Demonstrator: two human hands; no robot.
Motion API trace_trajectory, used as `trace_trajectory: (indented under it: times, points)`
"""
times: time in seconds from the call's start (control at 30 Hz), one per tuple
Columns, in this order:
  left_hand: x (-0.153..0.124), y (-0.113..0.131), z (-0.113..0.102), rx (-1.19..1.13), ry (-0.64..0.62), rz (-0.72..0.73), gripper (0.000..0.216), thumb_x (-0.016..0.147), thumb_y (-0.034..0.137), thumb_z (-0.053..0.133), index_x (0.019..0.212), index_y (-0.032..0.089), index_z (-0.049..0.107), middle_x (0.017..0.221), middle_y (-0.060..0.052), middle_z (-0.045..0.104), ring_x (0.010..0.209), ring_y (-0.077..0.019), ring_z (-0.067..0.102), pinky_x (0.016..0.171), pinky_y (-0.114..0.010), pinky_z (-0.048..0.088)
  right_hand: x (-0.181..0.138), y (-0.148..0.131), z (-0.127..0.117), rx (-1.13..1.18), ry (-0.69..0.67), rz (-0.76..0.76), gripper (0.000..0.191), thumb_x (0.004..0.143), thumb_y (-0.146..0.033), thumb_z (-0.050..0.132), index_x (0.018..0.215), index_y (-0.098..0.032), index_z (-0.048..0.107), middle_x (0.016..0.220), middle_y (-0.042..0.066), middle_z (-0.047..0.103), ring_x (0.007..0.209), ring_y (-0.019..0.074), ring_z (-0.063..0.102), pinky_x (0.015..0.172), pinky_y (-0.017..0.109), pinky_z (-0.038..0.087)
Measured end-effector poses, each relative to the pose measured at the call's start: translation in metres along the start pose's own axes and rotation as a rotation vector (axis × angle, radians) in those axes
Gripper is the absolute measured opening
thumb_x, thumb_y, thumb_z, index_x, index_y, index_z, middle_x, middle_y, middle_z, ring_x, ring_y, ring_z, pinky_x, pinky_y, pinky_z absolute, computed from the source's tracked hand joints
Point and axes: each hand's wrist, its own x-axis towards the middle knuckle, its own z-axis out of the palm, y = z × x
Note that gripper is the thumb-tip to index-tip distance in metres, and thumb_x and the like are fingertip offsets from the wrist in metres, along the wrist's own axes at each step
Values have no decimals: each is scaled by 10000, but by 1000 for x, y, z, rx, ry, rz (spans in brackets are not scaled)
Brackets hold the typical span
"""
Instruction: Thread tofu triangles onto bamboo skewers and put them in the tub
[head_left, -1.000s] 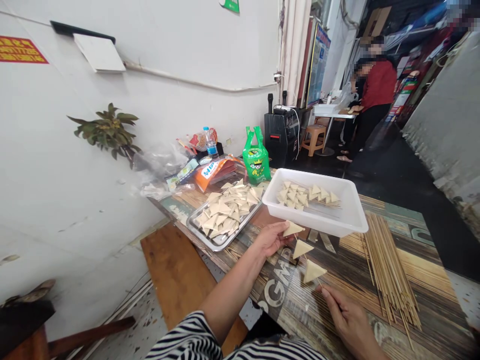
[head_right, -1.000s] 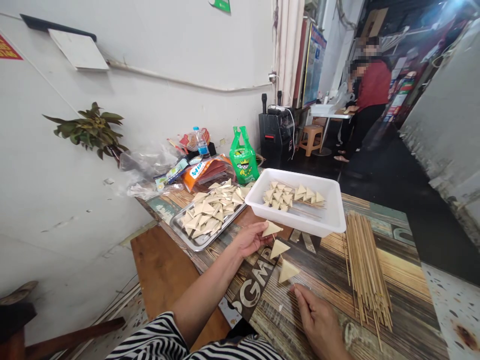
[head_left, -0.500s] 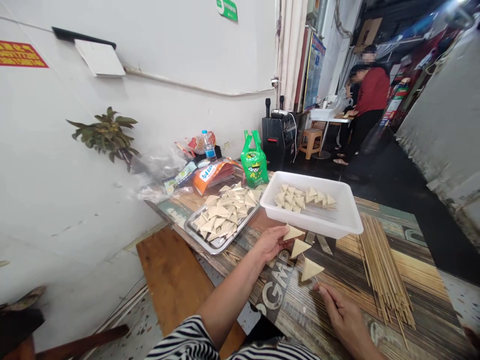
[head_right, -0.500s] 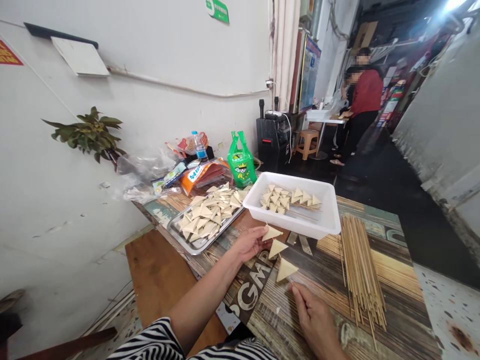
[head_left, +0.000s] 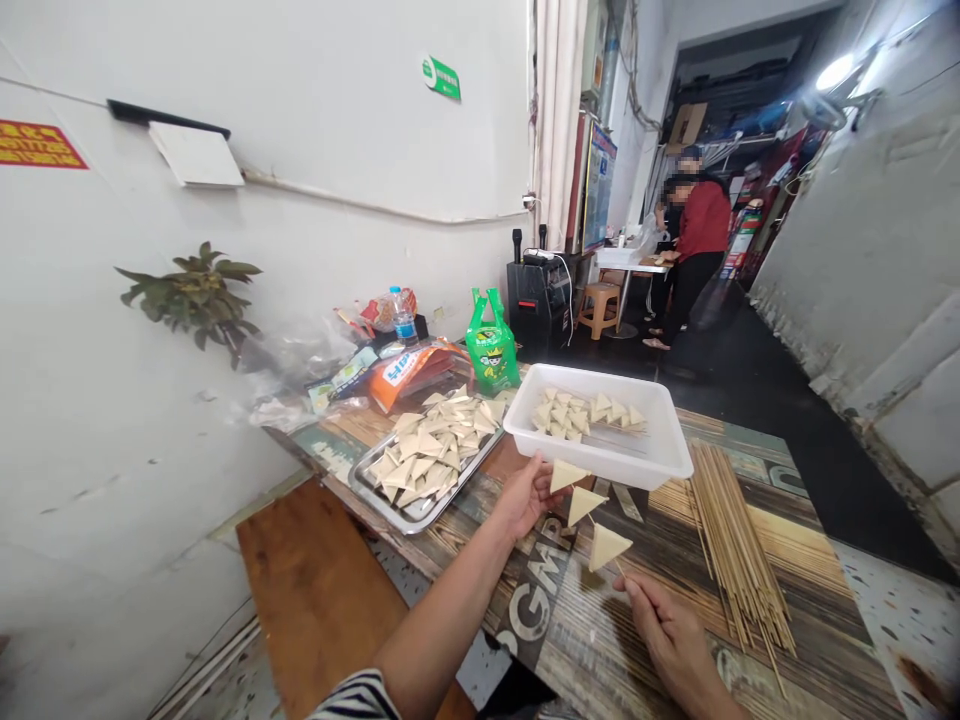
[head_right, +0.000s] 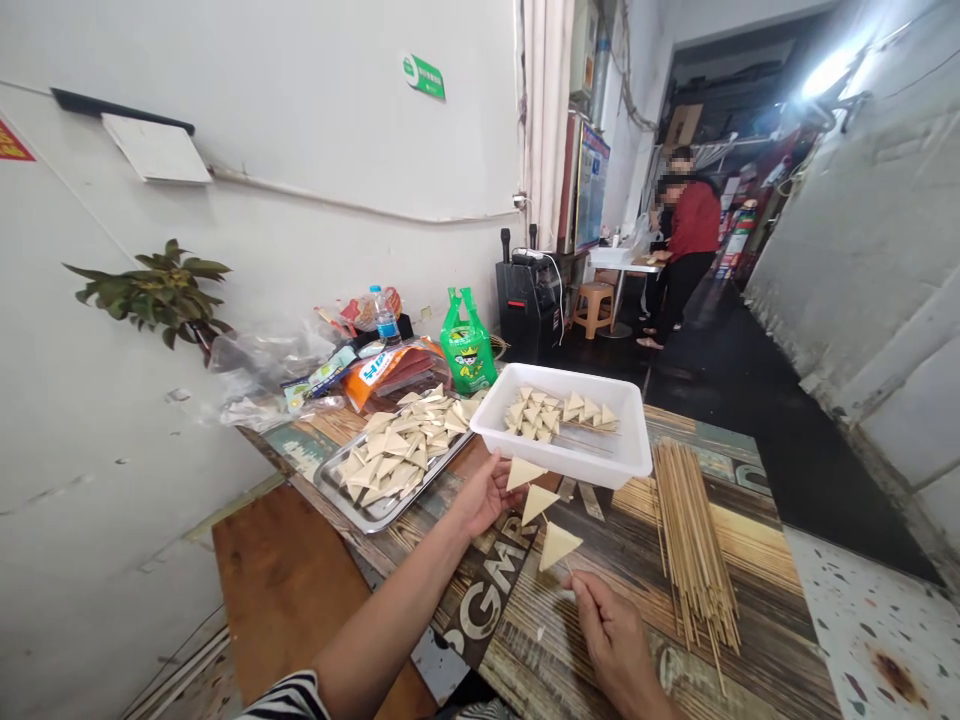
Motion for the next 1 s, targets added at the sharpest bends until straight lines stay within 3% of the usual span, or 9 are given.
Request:
trace_trajectory:
  times: [0.17, 0.3, 0.47, 0.6, 0.7, 0.8, 0.9, 1.0]
  points:
    - [1, -1, -3, 66, 26, 58, 394, 792, 449, 483, 830, 83, 622, 674, -96, 662, 567, -128, 609, 543, -211, 433, -4, -5, -5, 176, 45, 145, 305, 844, -433, 413, 846, -180, 583, 459, -48, 426, 432, 117, 433, 439, 209, 360]
    - [3, -8, -6, 187, -33, 88, 410, 748, 462, 538, 877, 84, 630, 725, -99, 671, 605, -130, 615, 585, -215, 429, 8, -44, -16, 509, 139, 303, 290, 812, -465, 464, 825, -188, 550, 444, -74, 372, 387, 80, 341, 378, 181, 268]
    - [6, -16, -8, 261, -101, 88, 453, 718, 492, 559, 908, 86, 622, 754, -108, 669, 631, -141, 616, 617, -236, 431, 55, -100, -23, 962, 150, 481, 215, 745, -384, 577, 727, -174, 534, 469, -69, 453, 316, 33, 289, 304, 149, 217]
    - [5, -20, -10, 277, -133, 67, 436, 702, 477, 585, 909, 95, 619, 757, -104, 666, 629, -138, 611, 627, -243, 430, 107, -107, -10, 1114, 211, 558, 136, 797, -262, 529, 720, -150, 521, 500, -75, 478, 279, 0, 249, 275, 130, 203]
    - [3, -23, -8, 320, -131, 49, 412, 689, 460, 604, 882, 97, 630, 740, -104, 665, 614, -134, 604, 604, -235, 417, 145, -102, 8, 1156, 285, 616, 138, 858, -239, 481, 806, -123, 535, 592, -59, 508, 367, 9, 383, 342, 127, 318]
    - [1, -25, -6, 375, -120, 65, 396, 689, 451, 605, 862, 97, 639, 737, -104, 663, 605, -128, 596, 587, -225, 404, 179, -99, 25, 1192, 379, 686, 205, 870, -287, 484, 978, -124, 543, 846, 12, 582, 636, 76, 558, 547, 220, 482]
    - [-1, -27, -5, 417, -136, 90, 380, 696, 442, 600, 858, 101, 646, 742, -97, 660, 605, -124, 589, 579, -221, 400, 210, -100, 38, 1240, 478, 743, 268, 863, -298, 493, 1078, -141, 521, 1026, 53, 567, 834, 139, 578, 702, 321, 501]
    - [-3, -29, -5, 434, -174, 109, 356, 690, 427, 612, 838, 106, 653, 718, -78, 654, 599, -121, 575, 577, -221, 402, 234, -99, 46, 1289, 573, 801, 282, 862, -298, 495, 1097, -144, 514, 1059, 60, 558, 871, 152, 574, 731, 341, 496]
